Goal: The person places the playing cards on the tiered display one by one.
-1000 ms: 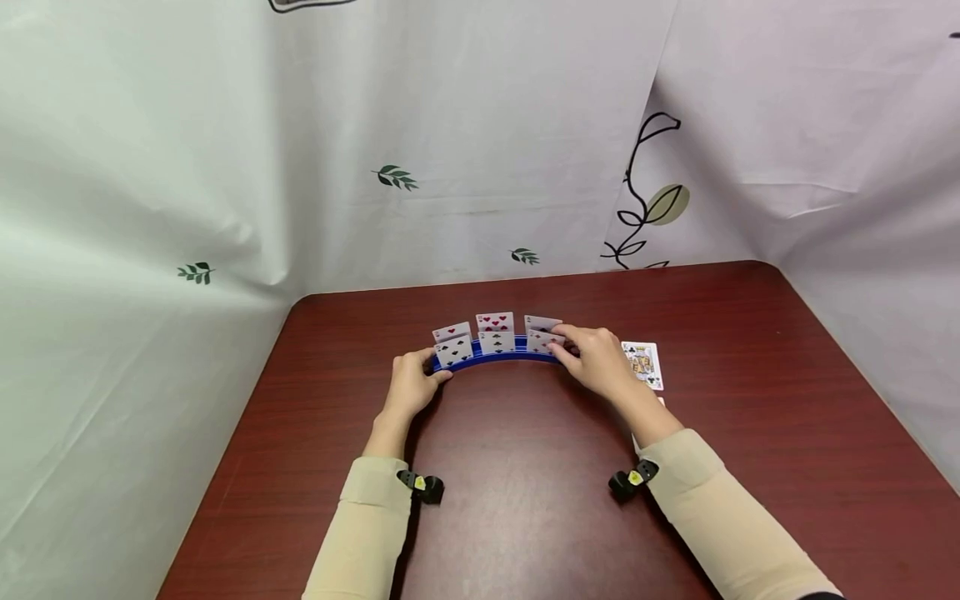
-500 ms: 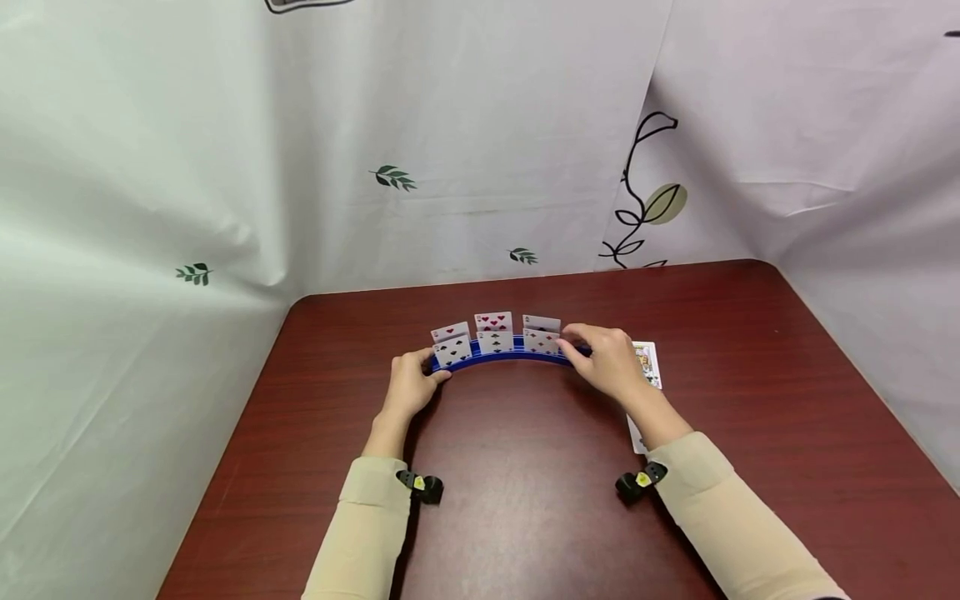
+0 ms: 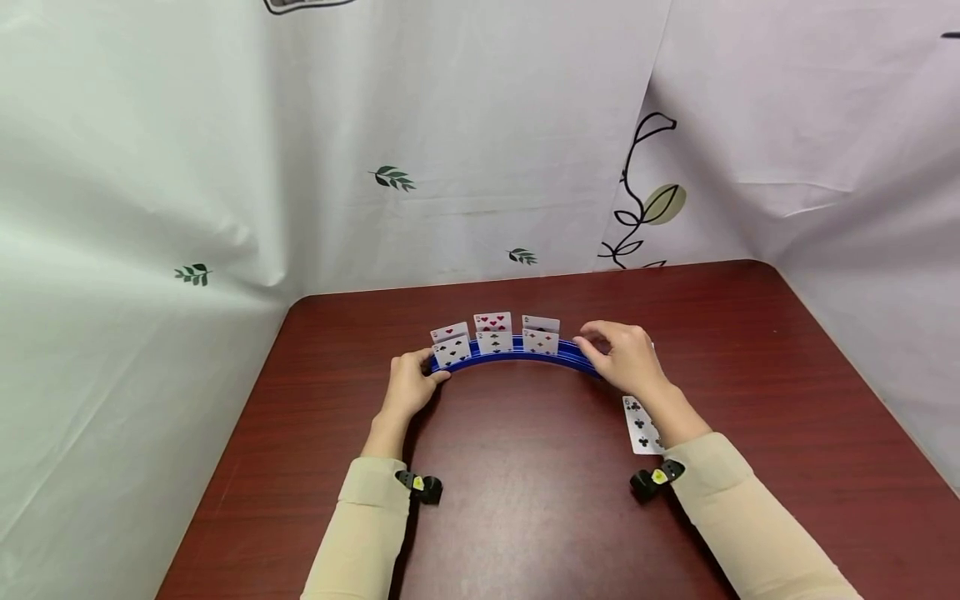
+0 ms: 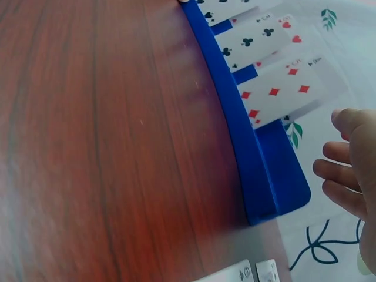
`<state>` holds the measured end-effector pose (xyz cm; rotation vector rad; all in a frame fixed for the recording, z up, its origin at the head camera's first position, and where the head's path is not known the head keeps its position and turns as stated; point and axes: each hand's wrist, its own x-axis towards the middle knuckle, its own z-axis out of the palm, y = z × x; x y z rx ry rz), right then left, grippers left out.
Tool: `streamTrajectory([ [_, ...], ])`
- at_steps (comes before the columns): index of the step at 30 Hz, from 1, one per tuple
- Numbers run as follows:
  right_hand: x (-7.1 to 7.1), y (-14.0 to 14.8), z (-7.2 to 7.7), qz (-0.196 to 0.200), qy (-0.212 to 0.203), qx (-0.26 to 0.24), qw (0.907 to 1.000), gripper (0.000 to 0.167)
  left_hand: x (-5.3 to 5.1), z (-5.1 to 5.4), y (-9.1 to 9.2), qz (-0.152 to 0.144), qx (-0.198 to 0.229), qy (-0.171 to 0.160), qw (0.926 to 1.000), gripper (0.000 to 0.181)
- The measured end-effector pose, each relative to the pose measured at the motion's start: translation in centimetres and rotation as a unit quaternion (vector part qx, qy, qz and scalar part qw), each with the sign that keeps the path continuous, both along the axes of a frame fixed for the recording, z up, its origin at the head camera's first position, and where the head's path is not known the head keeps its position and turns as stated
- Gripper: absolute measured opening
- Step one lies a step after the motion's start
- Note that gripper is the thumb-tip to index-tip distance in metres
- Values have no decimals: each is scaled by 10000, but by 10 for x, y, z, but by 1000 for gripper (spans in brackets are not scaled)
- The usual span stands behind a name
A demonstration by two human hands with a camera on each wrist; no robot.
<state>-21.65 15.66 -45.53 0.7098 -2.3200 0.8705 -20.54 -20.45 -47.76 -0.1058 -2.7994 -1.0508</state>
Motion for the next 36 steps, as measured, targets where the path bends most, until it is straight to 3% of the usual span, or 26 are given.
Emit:
streamTrajectory([
  [17,-1,32,-1,-385,-2,18,9993,14,1,-2,-1,-39,-47,64,10000,39],
  [24,0,44,-2,-737,-829,160,9937,20,1,-2,0,-29,-60,97,9999,39],
  [29,1,52,-3,-772,-1455,287,9859,28,0,-2,-1,-40,-86,94,9999,39],
  [36,2,62,-6,-756,-1747,615,9798,35,0,-1,-1,-52,-94,75,9999,40],
])
